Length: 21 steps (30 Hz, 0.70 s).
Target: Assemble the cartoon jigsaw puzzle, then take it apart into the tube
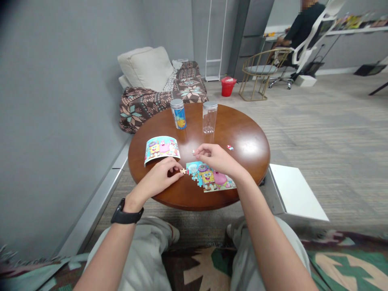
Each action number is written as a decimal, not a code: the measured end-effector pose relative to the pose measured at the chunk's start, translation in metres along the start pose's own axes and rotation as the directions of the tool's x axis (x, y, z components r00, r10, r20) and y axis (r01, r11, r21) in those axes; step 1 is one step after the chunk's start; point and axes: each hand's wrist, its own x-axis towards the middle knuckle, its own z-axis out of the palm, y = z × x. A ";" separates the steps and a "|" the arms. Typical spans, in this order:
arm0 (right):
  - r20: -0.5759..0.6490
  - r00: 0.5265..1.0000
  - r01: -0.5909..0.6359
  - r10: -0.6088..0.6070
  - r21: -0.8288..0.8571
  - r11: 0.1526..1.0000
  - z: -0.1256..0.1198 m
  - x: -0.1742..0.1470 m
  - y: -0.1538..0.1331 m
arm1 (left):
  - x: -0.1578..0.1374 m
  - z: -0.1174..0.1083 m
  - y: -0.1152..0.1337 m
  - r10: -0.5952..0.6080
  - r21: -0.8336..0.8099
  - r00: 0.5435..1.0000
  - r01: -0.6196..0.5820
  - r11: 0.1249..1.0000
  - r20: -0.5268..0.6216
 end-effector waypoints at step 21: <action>-0.119 0.988 0.101 -0.102 -0.008 0.995 -0.001 0.004 0.023 | -0.001 -0.003 0.006 0.157 -0.116 0.981 -0.144 0.983 0.112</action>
